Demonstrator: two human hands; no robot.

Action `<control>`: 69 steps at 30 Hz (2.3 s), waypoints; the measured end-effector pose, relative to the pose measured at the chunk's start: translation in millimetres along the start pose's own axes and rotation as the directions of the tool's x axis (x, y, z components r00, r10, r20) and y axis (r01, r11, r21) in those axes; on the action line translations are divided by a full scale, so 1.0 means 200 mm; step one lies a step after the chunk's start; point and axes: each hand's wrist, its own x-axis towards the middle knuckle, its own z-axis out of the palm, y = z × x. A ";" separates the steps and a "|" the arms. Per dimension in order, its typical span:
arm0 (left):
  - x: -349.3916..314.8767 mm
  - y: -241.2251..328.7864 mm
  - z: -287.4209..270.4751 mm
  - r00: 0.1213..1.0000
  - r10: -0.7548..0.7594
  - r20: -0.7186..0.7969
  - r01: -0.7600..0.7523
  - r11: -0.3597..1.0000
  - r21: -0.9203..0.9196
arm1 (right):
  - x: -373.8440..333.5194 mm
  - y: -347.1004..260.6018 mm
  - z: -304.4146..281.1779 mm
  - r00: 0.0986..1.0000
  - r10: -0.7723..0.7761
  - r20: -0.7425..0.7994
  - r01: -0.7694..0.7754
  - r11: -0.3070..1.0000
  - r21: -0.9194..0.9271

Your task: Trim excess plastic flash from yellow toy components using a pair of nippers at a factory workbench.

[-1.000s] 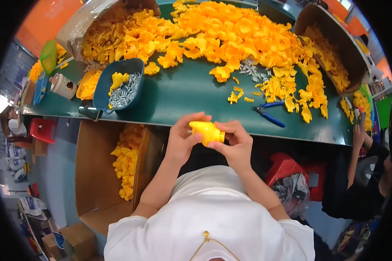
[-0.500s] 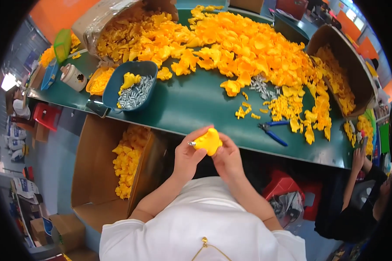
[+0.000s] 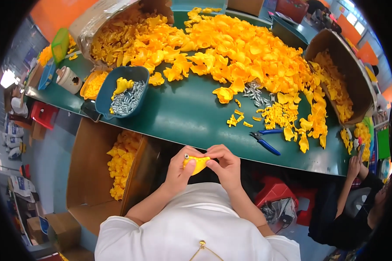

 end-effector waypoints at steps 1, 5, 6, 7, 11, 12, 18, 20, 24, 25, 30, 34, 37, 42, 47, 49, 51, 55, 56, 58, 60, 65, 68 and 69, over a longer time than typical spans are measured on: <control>0.00 0.02 -0.01 0.998 -0.012 -0.054 0.013 1.000 0.010 | 0.00 -0.01 0.00 0.998 0.005 0.065 -0.002 0.999 -0.048; -0.01 0.09 -0.15 0.998 0.025 -0.058 -0.016 0.990 0.137 | -0.01 -0.02 0.05 0.988 0.063 0.141 -0.042 0.989 -0.145; -0.02 0.13 -0.22 0.997 -0.038 -0.074 0.053 0.976 0.212 | -0.02 -0.01 0.06 0.986 0.091 0.140 -0.061 0.978 -0.202; -0.03 0.18 -0.32 0.997 -0.027 -0.074 0.050 0.942 0.331 | -0.03 0.00 0.07 0.991 0.089 0.103 -0.067 0.978 -0.200; -0.17 0.36 -0.62 0.933 -0.069 -0.354 0.323 0.597 0.734 | -0.03 0.02 0.05 0.980 0.147 0.135 -0.103 0.952 -0.287; -0.17 0.39 -0.66 0.880 -0.146 -0.451 0.467 0.429 0.773 | -0.01 0.01 0.04 0.982 0.136 0.128 -0.094 0.953 -0.288; -0.22 0.22 -0.78 0.887 0.124 -0.445 0.412 0.227 0.883 | -0.01 -0.01 0.13 0.951 0.214 0.226 -0.143 0.945 -0.293; -0.09 0.22 -0.64 0.897 0.070 -0.436 0.368 0.428 0.826 | -0.03 0.03 0.14 0.929 0.261 0.261 -0.201 0.950 -0.237; 0.22 0.19 -0.45 0.984 0.098 -0.146 0.055 0.618 0.784 | -0.01 0.01 0.11 0.908 0.300 0.292 -0.200 0.924 -0.327; 0.32 0.19 -0.41 0.979 0.195 -0.052 -0.069 0.566 0.822 | -0.03 0.00 0.11 0.914 0.287 0.288 -0.191 0.928 -0.320; 0.77 -0.01 -0.36 0.921 0.386 0.041 -0.179 0.329 0.927 | -0.05 -0.02 0.10 0.924 0.235 0.303 -0.136 0.939 -0.316; 0.94 -0.14 -0.41 0.967 0.250 -0.041 0.039 0.014 0.999 | -0.05 -0.02 0.05 0.911 0.258 0.321 -0.148 0.933 -0.328; 1.03 -0.21 -0.41 0.952 0.307 0.014 -0.015 0.000 1.000 | 0.01 -0.10 -0.06 0.921 0.312 0.234 -0.207 0.899 -0.387; 0.82 0.00 -0.27 0.863 0.503 0.036 -0.125 0.145 0.981 | 0.18 -0.26 -0.21 0.999 -0.028 -0.020 0.009 0.765 -0.643; 0.50 -0.14 -0.02 0.933 0.361 0.003 -0.215 0.549 0.807 | 0.43 -0.15 -0.36 0.947 -0.320 0.029 0.121 0.272 -0.955; 0.40 -0.17 0.00 0.959 0.284 0.013 -0.191 0.610 0.769 | 0.47 -0.11 -0.36 0.963 -0.267 0.034 0.099 0.235 -0.967; 0.32 -0.17 0.01 0.925 0.370 0.084 -0.282 0.524 0.804 | 0.49 -0.10 -0.38 0.977 -0.203 0.057 0.079 0.104 -0.991; 0.34 -0.19 0.02 0.881 0.406 0.243 -0.408 0.390 0.826 | 0.53 -0.07 -0.41 0.978 -0.206 0.024 0.052 0.133 -0.990; 0.36 -0.20 0.01 0.887 0.395 0.240 -0.401 0.402 0.823 | 0.54 -0.07 -0.40 0.981 -0.191 0.018 0.044 0.131 -0.990; 0.43 -0.23 -0.03 0.868 0.376 0.324 -0.467 0.401 0.788 | 0.53 -0.07 -0.38 0.937 -0.349 -0.004 0.088 0.247 -0.965; 0.53 -0.26 -0.05 0.826 0.405 0.391 -0.535 0.348 0.770 | 0.47 -0.06 -0.41 0.925 -0.379 -0.022 0.088 0.271 -0.959; 0.51 -0.13 -0.02 0.773 0.514 0.371 -0.580 0.338 0.741 | 0.25 -0.11 -0.29 0.934 -0.307 -0.180 0.011 0.529 -0.848; 0.36 -0.14 0.06 0.815 0.389 0.431 -0.573 0.421 0.703 | 0.14 -0.08 -0.31 0.947 -0.243 -0.210 -0.039 0.562 -0.826; 0.31 -0.16 0.08 0.821 0.328 0.467 -0.570 0.431 0.699 | 0.10 -0.05 -0.33 0.944 -0.286 -0.165 0.012 0.529 -0.849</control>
